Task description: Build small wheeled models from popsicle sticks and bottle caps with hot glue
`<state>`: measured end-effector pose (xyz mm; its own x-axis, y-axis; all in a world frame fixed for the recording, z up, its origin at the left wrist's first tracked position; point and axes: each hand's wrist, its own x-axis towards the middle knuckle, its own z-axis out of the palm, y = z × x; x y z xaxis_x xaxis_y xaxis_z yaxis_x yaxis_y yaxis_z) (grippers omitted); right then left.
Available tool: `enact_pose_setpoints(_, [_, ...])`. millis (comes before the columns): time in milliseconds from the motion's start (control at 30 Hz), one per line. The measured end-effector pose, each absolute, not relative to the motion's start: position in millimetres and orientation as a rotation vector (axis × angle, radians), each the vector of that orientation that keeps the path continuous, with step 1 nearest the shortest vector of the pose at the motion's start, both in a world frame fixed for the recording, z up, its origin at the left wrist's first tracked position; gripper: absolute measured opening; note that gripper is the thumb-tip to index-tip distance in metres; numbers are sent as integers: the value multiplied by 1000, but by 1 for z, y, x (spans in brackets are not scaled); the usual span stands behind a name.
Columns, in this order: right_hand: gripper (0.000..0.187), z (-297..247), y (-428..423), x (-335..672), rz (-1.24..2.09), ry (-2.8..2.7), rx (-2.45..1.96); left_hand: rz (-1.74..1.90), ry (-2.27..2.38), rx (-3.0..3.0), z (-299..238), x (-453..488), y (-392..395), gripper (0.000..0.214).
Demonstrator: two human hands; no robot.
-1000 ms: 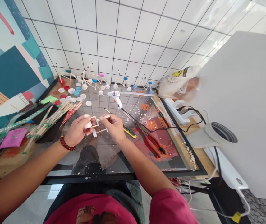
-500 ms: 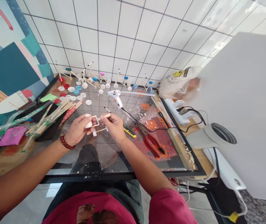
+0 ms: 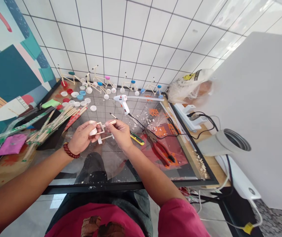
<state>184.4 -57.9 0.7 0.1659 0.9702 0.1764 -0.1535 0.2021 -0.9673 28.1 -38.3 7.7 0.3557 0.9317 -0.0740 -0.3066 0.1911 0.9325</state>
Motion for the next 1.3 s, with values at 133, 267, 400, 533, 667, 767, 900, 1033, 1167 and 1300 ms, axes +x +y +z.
enact_pose_setpoints(133, [24,2,-58,184,1058,-1058,-999,1004,787,1000,8,29,-39,24])
enact_pose_setpoints(267, [26,3,-58,184,1084,-1044,-1008,1007,803,1004,9,29,-39,24])
enact_pose_setpoints(400, [27,4,-58,183,1105,-1022,-999,1021,803,1009,10,30,-39,24])
enact_pose_setpoints(533, [24,4,-59,183,1106,-1021,-980,1020,809,1007,10,29,-39,23])
enact_pose_setpoints(667, [24,5,-59,182,1114,-1015,-969,1022,803,1009,9,29,-38,23])
enact_pose_setpoints(767, [28,5,-59,182,1117,-1004,-997,1023,801,1005,9,30,-38,22])
enact_pose_setpoints(900, [28,5,-59,182,1116,-1005,-987,1035,804,989,9,30,-40,22])
enact_pose_setpoints(1033, [26,4,-59,182,1100,-1017,-989,1036,809,995,9,31,-41,22])
enact_pose_setpoints(1167, [27,4,-58,182,1102,-1012,-997,1028,812,1002,10,32,-40,23])
enact_pose_setpoints(1300, [27,5,-58,183,1126,-1006,-983,1025,804,999,9,31,-40,21])
